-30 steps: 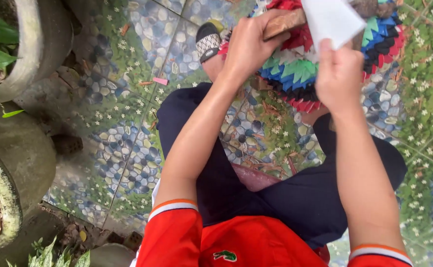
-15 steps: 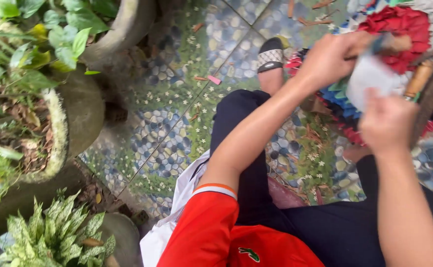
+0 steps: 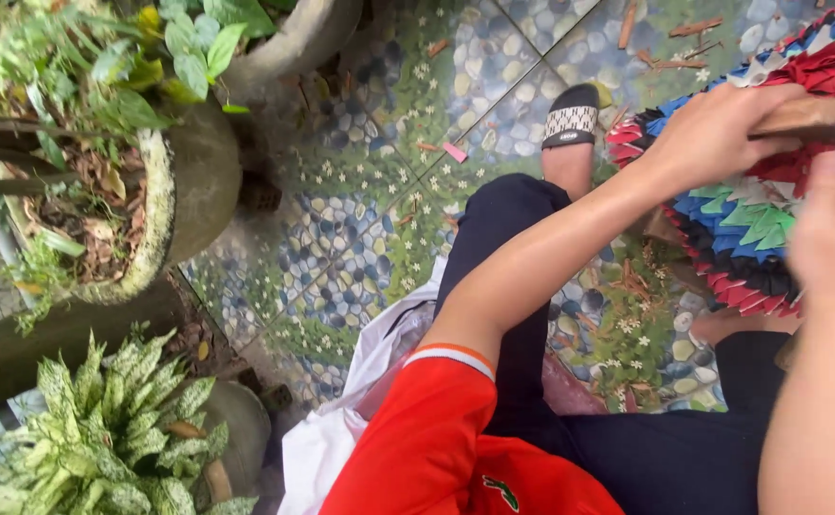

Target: The person sands a small wooden piece using sandpaper. They hold the wood in one hand and rub the sandpaper over its surface, occasionally flipping the wood to sand different sides.

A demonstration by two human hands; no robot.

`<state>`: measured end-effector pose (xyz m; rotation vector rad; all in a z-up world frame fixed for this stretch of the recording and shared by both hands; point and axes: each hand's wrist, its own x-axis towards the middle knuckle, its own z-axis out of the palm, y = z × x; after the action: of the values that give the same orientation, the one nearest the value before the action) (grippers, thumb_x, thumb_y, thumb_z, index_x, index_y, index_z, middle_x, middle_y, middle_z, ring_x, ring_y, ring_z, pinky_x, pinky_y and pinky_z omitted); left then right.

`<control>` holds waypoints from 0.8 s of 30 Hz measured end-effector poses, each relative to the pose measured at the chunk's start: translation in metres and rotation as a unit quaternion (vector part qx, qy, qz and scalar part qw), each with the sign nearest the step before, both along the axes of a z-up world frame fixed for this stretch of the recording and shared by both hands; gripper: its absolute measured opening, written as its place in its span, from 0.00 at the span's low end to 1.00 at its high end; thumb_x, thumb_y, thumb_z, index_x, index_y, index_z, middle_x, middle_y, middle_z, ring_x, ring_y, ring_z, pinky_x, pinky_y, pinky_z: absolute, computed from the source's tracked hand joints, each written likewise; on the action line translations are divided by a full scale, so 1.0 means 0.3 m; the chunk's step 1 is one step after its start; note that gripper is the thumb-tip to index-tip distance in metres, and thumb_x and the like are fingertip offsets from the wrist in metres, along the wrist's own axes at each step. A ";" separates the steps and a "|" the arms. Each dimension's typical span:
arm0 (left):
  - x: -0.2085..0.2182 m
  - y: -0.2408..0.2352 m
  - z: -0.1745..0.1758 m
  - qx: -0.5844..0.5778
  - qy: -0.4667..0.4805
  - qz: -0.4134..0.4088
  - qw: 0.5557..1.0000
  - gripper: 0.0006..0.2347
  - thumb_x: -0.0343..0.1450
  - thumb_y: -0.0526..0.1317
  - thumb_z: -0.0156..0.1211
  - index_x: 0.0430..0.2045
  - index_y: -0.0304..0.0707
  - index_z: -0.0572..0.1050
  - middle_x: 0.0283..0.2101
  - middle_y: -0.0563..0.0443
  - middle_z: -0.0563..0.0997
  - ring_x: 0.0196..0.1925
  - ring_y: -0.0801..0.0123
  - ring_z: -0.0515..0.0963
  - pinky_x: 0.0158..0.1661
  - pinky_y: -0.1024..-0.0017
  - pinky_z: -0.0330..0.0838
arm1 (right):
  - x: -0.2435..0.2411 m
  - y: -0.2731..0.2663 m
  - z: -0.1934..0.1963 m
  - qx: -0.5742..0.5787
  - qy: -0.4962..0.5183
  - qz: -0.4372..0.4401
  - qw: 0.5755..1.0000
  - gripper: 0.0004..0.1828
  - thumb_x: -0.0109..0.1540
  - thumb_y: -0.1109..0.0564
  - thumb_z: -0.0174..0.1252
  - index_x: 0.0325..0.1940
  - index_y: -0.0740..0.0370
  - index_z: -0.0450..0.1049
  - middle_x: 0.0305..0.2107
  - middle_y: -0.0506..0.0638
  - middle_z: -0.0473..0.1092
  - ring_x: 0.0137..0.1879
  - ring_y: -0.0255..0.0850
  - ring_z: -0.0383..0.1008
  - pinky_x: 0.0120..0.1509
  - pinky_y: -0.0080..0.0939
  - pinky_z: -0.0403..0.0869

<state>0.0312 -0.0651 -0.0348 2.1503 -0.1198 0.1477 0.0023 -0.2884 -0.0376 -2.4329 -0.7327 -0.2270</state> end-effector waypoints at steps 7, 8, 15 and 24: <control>-0.014 0.061 0.010 0.082 0.011 -0.020 0.996 0.17 0.66 0.45 0.67 0.48 0.62 0.71 0.36 0.59 0.90 0.38 0.59 0.88 0.32 0.60 0.74 | -0.012 0.081 0.077 0.061 0.080 -0.010 0.995 0.26 0.90 0.61 0.46 0.38 0.79 0.64 0.28 0.75 0.61 0.37 0.76 0.60 0.45 0.68 0.52; -0.031 0.063 0.018 0.073 0.010 -0.029 0.997 0.17 0.66 0.45 0.67 0.48 0.62 0.71 0.36 0.59 0.90 0.38 0.59 0.88 0.32 0.60 0.74 | -0.005 0.094 0.083 0.053 0.079 -0.019 0.995 0.26 0.90 0.61 0.46 0.38 0.79 0.64 0.28 0.75 0.61 0.37 0.76 0.60 0.45 0.68 0.52; -0.022 0.078 0.071 0.028 -0.014 -0.028 0.999 0.14 0.66 0.45 0.71 0.44 0.56 0.76 0.34 0.58 0.90 0.32 0.68 0.89 0.31 0.67 0.80 | -0.035 0.156 0.235 0.077 0.121 -0.022 0.989 0.26 0.84 0.55 0.42 0.32 0.71 0.61 0.23 0.65 0.58 0.30 0.59 0.59 0.40 0.62 0.52; -0.040 0.077 0.090 0.046 -0.022 -0.036 0.998 0.18 0.66 0.38 0.69 0.48 0.58 0.73 0.32 0.51 0.88 0.30 0.55 0.85 0.27 0.63 0.72 | -0.023 0.174 0.262 0.099 0.123 0.014 0.987 0.15 0.83 0.53 0.36 0.58 0.71 0.56 0.50 0.60 0.54 0.55 0.55 0.59 0.50 0.54 0.62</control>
<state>0.0192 -0.0421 -0.0077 2.2315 -0.2338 0.1503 -0.0047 -0.2361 0.0408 -2.2086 -0.6037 0.0133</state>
